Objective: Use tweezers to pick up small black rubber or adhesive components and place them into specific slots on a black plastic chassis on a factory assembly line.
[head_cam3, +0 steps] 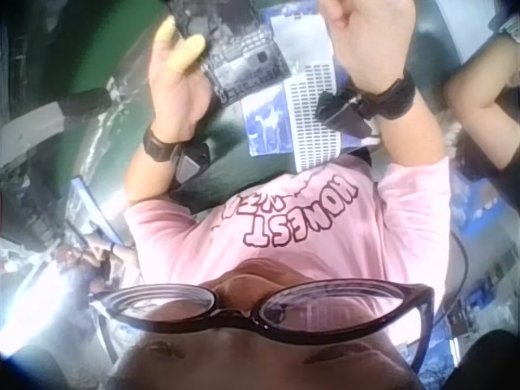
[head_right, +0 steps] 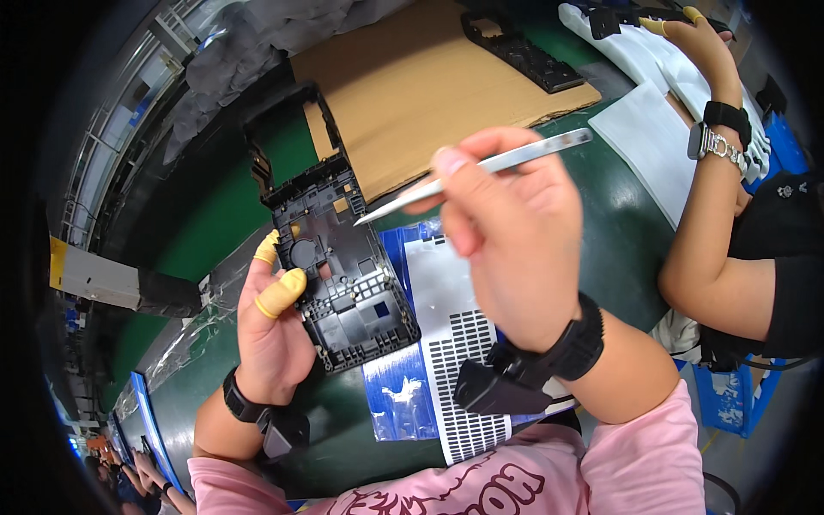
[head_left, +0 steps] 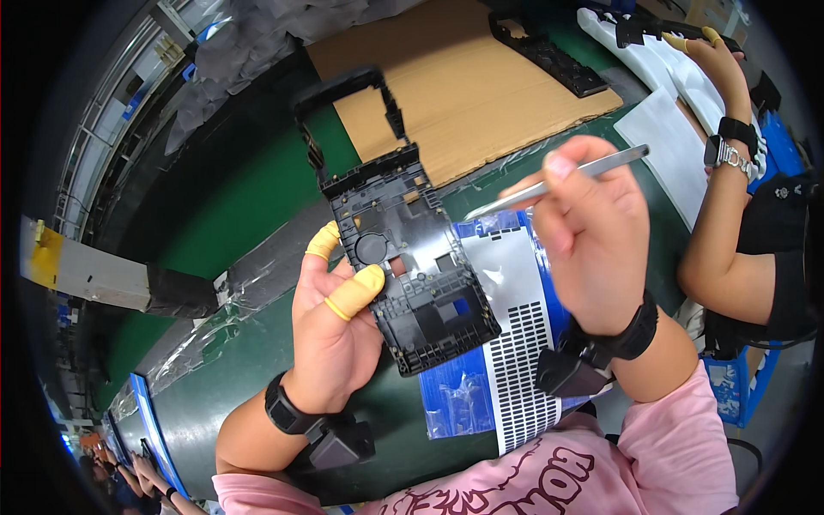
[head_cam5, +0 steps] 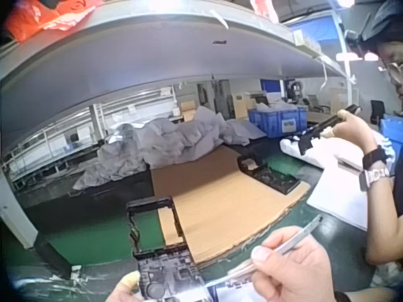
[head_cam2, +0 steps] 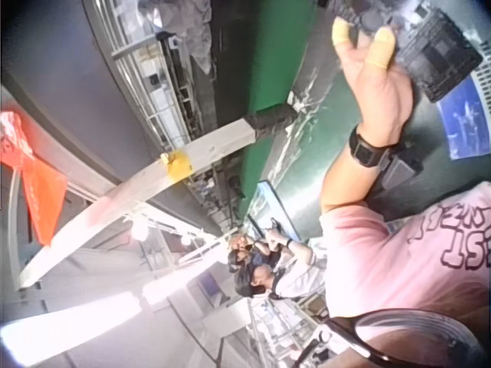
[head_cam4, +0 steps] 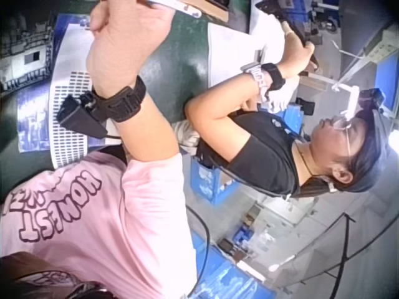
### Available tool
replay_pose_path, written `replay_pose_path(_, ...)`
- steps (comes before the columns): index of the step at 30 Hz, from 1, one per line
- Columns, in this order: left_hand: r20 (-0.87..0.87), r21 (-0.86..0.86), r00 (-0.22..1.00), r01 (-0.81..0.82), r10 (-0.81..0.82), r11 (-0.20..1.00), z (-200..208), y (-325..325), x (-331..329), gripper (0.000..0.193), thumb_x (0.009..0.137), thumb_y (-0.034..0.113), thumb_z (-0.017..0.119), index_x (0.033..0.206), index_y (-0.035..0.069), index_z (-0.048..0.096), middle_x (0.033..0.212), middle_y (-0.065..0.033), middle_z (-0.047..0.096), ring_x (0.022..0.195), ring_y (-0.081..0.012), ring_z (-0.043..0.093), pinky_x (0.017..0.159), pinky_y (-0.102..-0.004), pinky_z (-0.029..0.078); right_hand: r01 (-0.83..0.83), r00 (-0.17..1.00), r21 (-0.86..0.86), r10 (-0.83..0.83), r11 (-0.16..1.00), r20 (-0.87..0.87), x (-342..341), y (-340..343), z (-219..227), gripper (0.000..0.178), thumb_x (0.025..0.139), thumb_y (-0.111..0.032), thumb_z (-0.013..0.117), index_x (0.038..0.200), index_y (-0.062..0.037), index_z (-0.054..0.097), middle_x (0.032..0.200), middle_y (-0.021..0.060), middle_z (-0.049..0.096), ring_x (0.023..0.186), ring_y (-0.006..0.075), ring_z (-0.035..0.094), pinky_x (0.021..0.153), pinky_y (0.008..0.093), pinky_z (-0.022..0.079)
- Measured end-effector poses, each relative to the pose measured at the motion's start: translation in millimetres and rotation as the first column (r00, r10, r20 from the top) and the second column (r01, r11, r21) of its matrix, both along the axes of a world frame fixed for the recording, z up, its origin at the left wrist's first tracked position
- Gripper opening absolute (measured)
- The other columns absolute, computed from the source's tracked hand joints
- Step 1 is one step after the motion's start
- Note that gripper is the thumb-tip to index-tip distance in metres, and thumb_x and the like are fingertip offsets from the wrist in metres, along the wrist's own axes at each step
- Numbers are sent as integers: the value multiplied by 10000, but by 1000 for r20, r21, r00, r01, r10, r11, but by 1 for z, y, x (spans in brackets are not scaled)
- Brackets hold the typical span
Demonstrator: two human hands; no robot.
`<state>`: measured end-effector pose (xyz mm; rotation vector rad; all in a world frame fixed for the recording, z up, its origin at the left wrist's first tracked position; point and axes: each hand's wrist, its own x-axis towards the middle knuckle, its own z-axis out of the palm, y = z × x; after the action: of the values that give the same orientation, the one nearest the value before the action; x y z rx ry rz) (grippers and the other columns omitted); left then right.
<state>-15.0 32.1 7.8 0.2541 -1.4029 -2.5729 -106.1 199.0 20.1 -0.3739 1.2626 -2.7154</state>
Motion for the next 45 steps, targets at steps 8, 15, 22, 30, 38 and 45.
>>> replay_pose_path(8,60,-219,983,-158,175,963,-23,-42,-35,397,708,-74,466,1079,-19,334,926,-127,534,804,-186,548,763,-285,449,107,992,6,-106,994,-73,-24,9,-8,165,757,-6,560,866,-13,437,647,85,553,416,43,423,370,157,312)
replay_pose_path(15,34,-735,824,-363,565,573,3,-194,-114,343,755,72,483,1074,-35,422,964,-114,506,855,-196,501,745,-294,415,-184,981,50,187,982,-56,26,5,1,191,750,31,563,888,-14,439,700,24,512,540,27,466,473,169,377)
replay_pose_path(22,-409,-825,911,-394,-53,-405,21,-49,-241,289,684,201,628,917,35,584,963,-169,550,948,-303,479,831,-358,367,-245,969,-130,246,961,-5,23,35,24,205,755,13,566,911,-2,433,688,28,524,552,16,458,488,154,358)
replay_pose_path(30,239,-938,951,279,196,-207,-19,89,-355,544,754,458,503,924,-52,588,997,-226,549,963,-327,512,814,-413,385,-66,970,-415,156,908,188,-14,31,21,169,754,-16,560,867,-12,434,643,43,509,433,66,446,397,178,329)
replay_pose_path(38,34,-995,988,20,150,97,28,26,-319,210,710,164,611,656,-36,578,637,-153,591,512,-186,570,502,-297,446,-94,968,-383,174,919,180,-10,32,21,153,765,-17,548,867,-1,435,684,72,533,461,75,478,391,167,335)
replay_pose_path(45,40,-950,994,70,104,-306,47,37,-276,346,704,315,614,748,-28,618,724,-197,598,713,-297,588,653,-336,440,-115,976,-307,166,945,143,-11,31,11,137,793,-79,532,860,-6,439,703,115,568,456,99,507,373,185,368)
